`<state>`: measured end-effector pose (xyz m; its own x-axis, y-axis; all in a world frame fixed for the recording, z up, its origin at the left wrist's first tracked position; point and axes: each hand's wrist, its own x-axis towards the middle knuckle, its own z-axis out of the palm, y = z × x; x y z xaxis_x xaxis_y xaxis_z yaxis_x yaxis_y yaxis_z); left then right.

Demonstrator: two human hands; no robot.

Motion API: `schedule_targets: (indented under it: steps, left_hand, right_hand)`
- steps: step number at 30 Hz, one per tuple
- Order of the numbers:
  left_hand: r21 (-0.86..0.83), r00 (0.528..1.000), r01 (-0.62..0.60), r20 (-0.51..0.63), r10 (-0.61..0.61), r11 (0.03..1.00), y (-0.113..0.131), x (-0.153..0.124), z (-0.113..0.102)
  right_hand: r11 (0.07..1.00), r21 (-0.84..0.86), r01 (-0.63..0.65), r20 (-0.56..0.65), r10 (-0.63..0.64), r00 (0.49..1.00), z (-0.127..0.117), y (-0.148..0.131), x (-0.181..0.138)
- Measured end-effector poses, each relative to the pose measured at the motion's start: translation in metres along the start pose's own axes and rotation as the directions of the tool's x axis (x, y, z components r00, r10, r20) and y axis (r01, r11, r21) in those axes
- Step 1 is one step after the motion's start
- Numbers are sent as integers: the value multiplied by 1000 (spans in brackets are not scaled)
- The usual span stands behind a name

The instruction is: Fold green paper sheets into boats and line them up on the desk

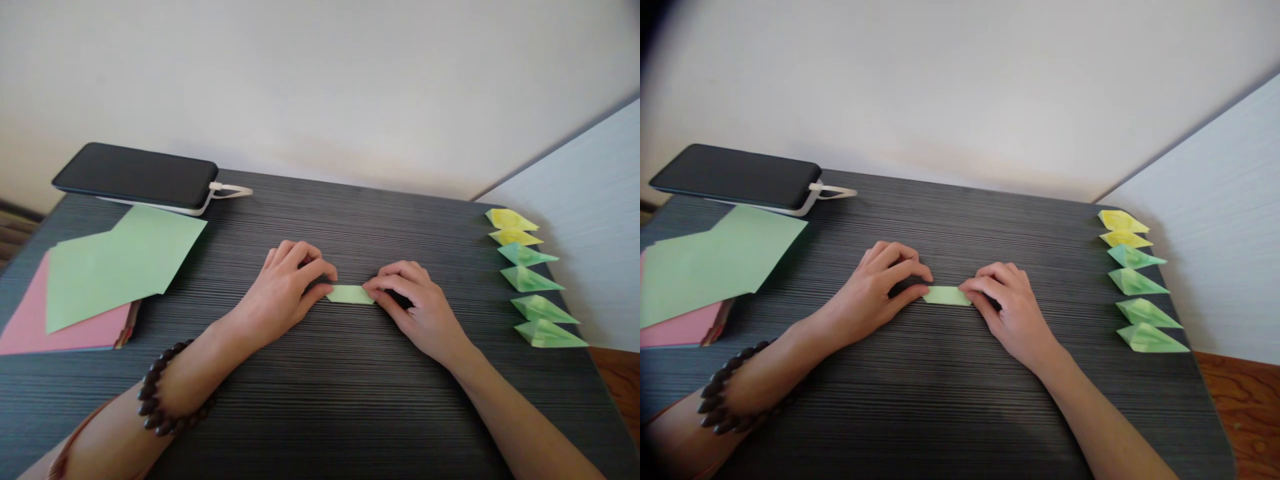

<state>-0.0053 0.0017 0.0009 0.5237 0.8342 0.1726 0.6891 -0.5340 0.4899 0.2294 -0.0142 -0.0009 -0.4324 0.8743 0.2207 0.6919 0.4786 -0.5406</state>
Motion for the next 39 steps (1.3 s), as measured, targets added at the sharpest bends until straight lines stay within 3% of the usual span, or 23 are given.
schedule_targets:
  steps: [5, 10, 16, 20, 23, 26, 32, 39]
  left_hand:
    - [-8, 992, -115, 55, 116, 993, 1, 0, 0]
    - [-68, 996, -30, 82, 35, 997, -2, 1, -3]
    - [-78, 995, 17, 98, -9, 997, -3, 3, -3]
    - [-13, 998, -51, 31, 51, 999, 2, -1, -2]
    - [134, 971, -235, -19, 239, 963, 12, -9, -1]
    - [220, 925, -375, 33, 378, 900, 23, -15, 2]
    - [186, 925, -379, 73, 372, 907, 24, -19, 5]
    - [257, 927, -374, 136, 350, 891, 18, -29, 4]
  right_hand:
    - [992, -68, 105, 21, -104, 994, 0, 1, -3]
    - [962, -197, 190, 31, -187, 982, -2, -2, -7]
    - [891, -323, 320, 123, -296, 947, -6, -12, -12]
    - [881, -344, 325, 113, -305, 946, -3, -16, -14]
    - [862, -386, 329, 112, -310, 944, 0, -19, -18]
    - [851, -419, 317, 106, -301, 948, 3, -22, -22]
    - [870, -388, 304, 100, -288, 952, 5, -22, -26]
    - [887, -361, 290, 103, -271, 957, 7, -19, -35]
